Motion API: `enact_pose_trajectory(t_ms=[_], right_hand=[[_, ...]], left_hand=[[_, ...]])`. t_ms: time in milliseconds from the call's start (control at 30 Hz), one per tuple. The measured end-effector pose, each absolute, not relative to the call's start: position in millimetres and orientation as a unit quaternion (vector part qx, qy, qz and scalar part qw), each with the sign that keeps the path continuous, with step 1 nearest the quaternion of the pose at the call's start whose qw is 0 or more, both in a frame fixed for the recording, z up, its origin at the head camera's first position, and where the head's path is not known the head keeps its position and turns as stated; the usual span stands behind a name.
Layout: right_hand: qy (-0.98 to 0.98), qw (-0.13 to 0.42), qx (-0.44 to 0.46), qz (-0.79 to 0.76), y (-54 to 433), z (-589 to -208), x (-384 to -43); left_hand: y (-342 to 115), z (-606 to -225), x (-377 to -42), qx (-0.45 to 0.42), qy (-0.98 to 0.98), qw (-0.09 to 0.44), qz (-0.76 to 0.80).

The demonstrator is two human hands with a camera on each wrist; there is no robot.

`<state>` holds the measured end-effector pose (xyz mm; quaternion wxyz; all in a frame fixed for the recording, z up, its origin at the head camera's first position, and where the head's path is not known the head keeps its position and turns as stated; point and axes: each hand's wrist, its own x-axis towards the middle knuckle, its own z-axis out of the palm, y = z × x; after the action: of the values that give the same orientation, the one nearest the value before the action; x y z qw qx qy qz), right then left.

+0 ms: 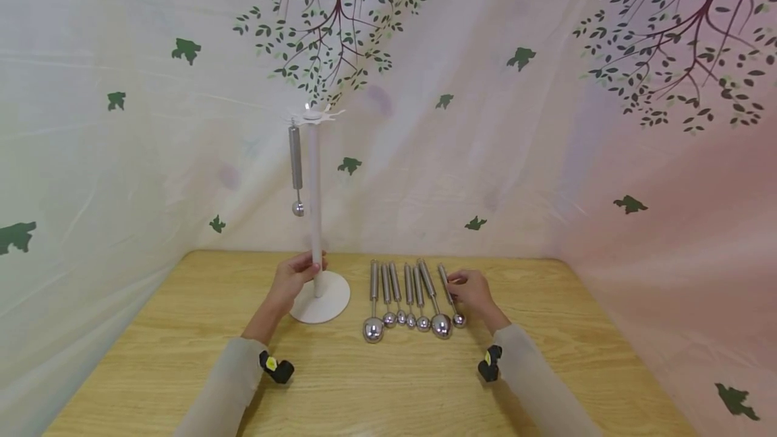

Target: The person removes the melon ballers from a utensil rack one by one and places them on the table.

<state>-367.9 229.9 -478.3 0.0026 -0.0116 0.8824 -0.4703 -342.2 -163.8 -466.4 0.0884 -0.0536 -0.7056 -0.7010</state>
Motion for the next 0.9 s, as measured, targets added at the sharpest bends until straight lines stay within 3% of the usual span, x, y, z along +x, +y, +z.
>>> enact_pose_trajectory(t_ms=[467, 900], right_hand=[[0.887, -0.029, -0.076, -0.455, 212, -457, -372], [0.847, -0.032, -0.225, -0.481, 135, -370, -358]], left_hand=[[-163, -466, -343, -0.019, -0.711, 0.111, -0.695], [-175, -468, -342, -0.051, -0.695, 0.056, -0.715]])
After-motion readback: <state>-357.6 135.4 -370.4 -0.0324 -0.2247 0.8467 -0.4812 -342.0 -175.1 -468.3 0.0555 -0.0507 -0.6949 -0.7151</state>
